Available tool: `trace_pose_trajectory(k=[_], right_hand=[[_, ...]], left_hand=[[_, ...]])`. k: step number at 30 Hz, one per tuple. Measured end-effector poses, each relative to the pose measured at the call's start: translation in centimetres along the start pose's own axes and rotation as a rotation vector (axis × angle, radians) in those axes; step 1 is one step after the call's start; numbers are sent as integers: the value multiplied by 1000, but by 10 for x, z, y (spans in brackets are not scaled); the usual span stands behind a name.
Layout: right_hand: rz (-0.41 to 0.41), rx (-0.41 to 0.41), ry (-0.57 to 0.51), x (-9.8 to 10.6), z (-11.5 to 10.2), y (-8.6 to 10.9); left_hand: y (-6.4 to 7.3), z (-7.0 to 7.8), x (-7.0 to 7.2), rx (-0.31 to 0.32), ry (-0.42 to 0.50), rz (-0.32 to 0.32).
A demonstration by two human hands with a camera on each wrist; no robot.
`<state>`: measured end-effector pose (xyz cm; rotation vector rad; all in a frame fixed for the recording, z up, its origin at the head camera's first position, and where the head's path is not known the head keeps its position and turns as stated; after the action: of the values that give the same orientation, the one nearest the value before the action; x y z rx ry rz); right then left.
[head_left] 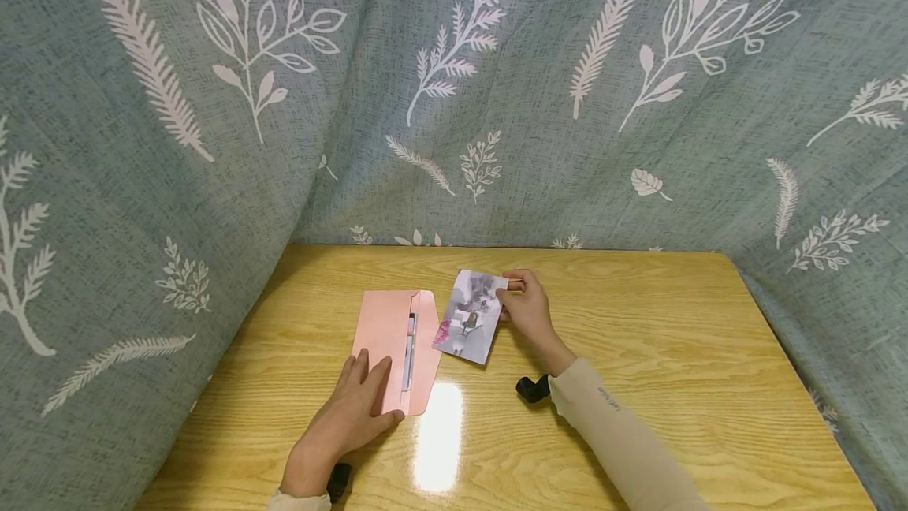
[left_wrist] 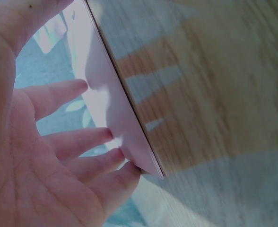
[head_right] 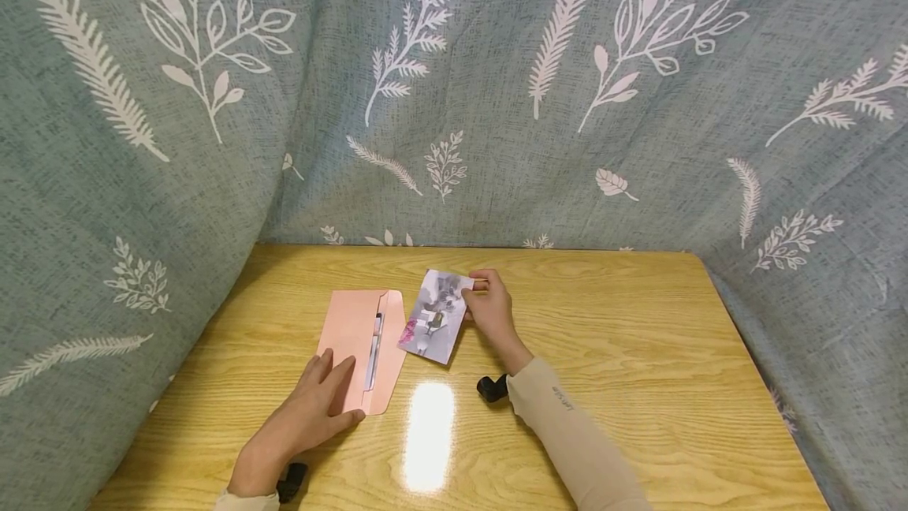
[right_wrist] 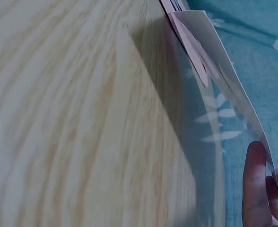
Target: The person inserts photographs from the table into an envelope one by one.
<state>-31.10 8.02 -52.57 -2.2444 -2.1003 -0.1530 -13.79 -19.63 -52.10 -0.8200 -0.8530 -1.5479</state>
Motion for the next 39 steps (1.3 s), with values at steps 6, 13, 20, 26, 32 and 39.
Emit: trace_pose_trajectory(k=[6, 13, 20, 26, 32, 39], right_hand=[[9, -11, -12, -8, 1, 1], [9, -12, -29, -16, 0, 4], [-1, -14, -38, -26, 1, 8], [-22, -26, -58, -34, 4, 12], [-36, -26, -61, -38, 6, 12], [-48, -21, -54, -44, 6, 15]], left_hand=[[0, 0, -1, -1, 5, -1], [1, 0, 0, -1, 11, -3], [2, 0, 0, -7, 10, 0], [1, 0, -1, -5, 6, -1], [1, -1, 0, -4, 15, -4], [0, 0, 1, -3, 11, -3]])
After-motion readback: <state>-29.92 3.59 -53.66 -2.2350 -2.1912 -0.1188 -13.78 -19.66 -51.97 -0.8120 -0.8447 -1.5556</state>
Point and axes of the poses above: each hand's wrist, its own y-axis away from the middle knuckle, its own x-axis out of the back of the hand, z = x × y, the point moved 8 cm from there along -y, towards the middle knuckle, and after that the axes turned 6 degrees about z, right-handed, at the moved point
